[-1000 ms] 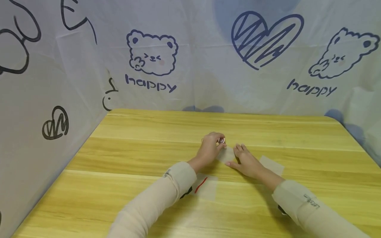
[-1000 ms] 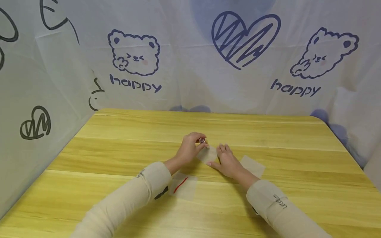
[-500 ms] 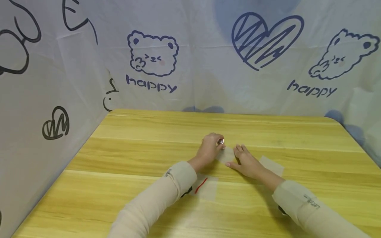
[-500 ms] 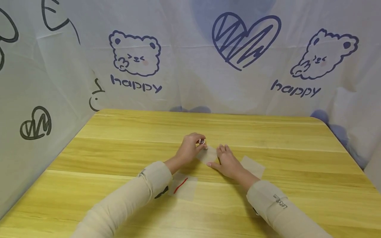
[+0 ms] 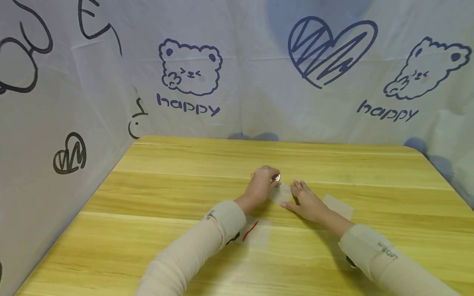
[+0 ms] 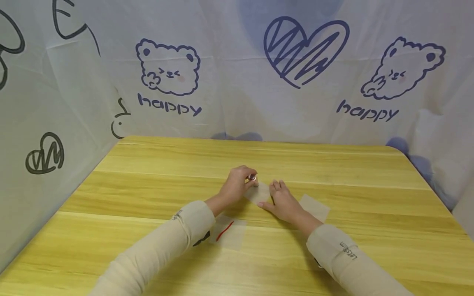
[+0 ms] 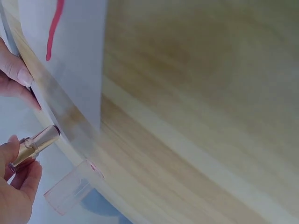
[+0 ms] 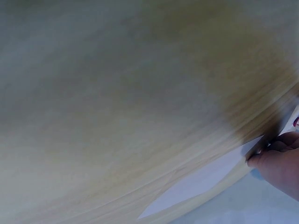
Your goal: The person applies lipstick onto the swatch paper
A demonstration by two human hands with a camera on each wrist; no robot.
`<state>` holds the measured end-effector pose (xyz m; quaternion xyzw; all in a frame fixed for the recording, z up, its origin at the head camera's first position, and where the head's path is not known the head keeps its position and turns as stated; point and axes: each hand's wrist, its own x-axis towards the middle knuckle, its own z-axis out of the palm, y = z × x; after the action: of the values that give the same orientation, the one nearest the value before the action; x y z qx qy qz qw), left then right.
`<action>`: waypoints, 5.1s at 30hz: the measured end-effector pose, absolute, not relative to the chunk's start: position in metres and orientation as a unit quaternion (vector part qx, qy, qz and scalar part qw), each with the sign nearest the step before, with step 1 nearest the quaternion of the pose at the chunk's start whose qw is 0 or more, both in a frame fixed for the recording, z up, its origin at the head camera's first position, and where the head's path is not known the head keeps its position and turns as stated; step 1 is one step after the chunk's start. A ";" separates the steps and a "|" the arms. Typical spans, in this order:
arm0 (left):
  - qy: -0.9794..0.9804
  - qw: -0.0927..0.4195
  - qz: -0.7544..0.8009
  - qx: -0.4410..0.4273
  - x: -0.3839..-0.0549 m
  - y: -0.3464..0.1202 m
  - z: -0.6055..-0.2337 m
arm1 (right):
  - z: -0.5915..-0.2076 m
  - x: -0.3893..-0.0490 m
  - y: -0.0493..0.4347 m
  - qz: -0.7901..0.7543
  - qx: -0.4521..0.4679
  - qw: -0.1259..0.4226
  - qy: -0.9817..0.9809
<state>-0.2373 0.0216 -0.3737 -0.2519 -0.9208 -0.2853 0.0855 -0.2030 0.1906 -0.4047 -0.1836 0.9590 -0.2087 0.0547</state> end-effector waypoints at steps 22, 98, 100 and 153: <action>-0.917 0.076 -0.290 -0.264 -0.236 0.022 -0.373 | -0.407 -0.203 0.191 -0.204 -0.190 0.042 0.960; -0.917 0.047 -0.303 -0.257 -0.221 0.024 -0.373 | -0.406 -0.202 0.190 -0.215 -0.187 0.047 0.957; -0.916 0.045 -0.305 -0.258 -0.221 0.024 -0.373 | -0.406 -0.202 0.191 -0.217 -0.185 0.049 0.957; -0.908 0.038 -0.323 -0.266 -0.215 0.020 -0.374 | -0.405 -0.201 0.191 -0.215 -0.185 0.050 0.958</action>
<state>-0.2151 0.0204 -0.3736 -0.2657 -0.9077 -0.3225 0.0375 -0.2011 0.1912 -0.4045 -0.1848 0.9577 -0.2147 0.0504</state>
